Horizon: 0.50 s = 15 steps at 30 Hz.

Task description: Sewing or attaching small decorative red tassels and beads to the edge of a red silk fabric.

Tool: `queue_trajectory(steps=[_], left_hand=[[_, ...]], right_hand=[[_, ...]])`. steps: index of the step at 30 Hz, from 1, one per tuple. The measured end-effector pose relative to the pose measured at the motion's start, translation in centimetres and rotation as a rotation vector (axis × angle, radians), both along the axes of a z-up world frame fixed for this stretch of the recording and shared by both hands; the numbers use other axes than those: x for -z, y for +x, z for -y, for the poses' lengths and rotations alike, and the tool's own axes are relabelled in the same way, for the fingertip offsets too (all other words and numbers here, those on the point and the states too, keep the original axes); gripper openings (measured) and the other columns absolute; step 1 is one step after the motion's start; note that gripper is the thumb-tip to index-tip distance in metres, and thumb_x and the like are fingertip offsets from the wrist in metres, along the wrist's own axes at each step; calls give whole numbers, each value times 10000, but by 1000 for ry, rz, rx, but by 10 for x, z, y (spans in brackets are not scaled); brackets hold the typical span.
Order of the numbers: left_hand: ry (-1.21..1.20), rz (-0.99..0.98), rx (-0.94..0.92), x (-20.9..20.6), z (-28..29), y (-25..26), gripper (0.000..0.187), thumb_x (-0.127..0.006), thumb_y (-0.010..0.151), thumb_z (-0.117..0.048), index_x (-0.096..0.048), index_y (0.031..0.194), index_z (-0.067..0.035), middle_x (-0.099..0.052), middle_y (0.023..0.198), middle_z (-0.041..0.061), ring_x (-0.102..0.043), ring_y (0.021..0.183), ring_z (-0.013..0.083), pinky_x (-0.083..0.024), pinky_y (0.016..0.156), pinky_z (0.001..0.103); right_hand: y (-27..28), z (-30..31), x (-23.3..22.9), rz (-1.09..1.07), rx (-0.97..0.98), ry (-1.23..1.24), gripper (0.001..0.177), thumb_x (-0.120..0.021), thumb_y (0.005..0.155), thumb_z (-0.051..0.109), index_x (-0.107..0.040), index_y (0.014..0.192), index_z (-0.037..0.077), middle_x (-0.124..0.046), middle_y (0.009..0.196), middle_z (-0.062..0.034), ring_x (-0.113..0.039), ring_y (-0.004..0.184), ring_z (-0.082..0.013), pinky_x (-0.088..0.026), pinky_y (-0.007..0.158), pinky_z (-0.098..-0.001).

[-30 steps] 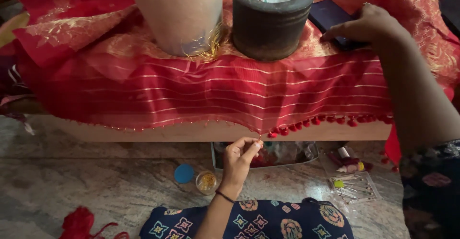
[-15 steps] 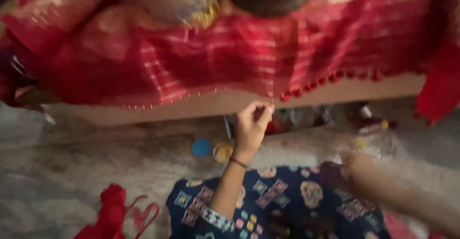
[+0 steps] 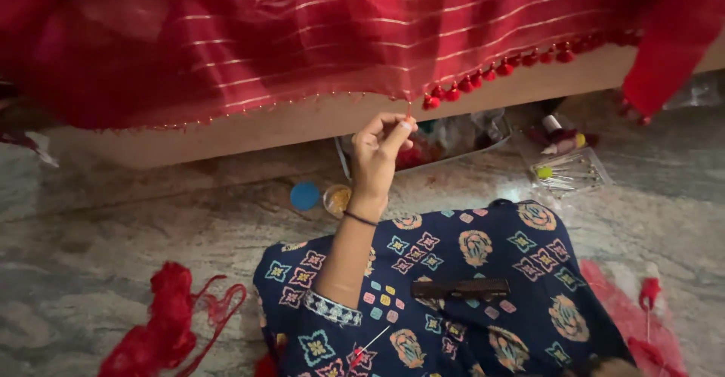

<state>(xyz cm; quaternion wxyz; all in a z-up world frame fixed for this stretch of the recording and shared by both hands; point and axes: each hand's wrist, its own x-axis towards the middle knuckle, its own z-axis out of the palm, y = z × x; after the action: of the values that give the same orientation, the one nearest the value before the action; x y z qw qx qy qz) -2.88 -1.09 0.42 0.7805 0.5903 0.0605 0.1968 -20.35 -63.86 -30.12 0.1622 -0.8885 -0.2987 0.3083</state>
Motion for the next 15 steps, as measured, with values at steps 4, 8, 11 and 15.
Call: queue_trajectory(steps=[4,8,11,15], left_hand=[[-28,9,32,10,-5,6,124,-668,979,-127,-732,1009,-25,-753,937,42,-672,806,77,-538,723,229],[-23,-59,47,6,-6,3,142,-663,981,-144,-743,1021,-35,-754,933,27,-645,743,59,-523,696,211],[-11,-88,42,1,-5,0,157,-660,990,-159,-746,1026,-34,-751,931,17,-635,732,49,-516,686,205],[0,-130,5,0,-6,-1,152,-661,988,-159,-739,1020,-32,-759,921,18,-634,724,52,-512,671,210]], right_hand=[[83,-1,-76,139,-147,-108,486,-616,878,249,-652,1360,197,-751,849,-42,-720,696,-179,-539,614,-389],[119,-200,-233,95,-34,24,423,-666,859,339,-681,1243,162,-729,715,-31,-680,620,-176,-513,557,-367],[152,-262,-340,18,204,150,489,-745,784,531,-689,981,87,-612,553,-64,-569,515,-223,-428,505,-401],[188,-308,-393,181,184,-16,657,-762,725,686,-662,824,44,-589,531,-118,-597,499,-272,-433,538,-468]])
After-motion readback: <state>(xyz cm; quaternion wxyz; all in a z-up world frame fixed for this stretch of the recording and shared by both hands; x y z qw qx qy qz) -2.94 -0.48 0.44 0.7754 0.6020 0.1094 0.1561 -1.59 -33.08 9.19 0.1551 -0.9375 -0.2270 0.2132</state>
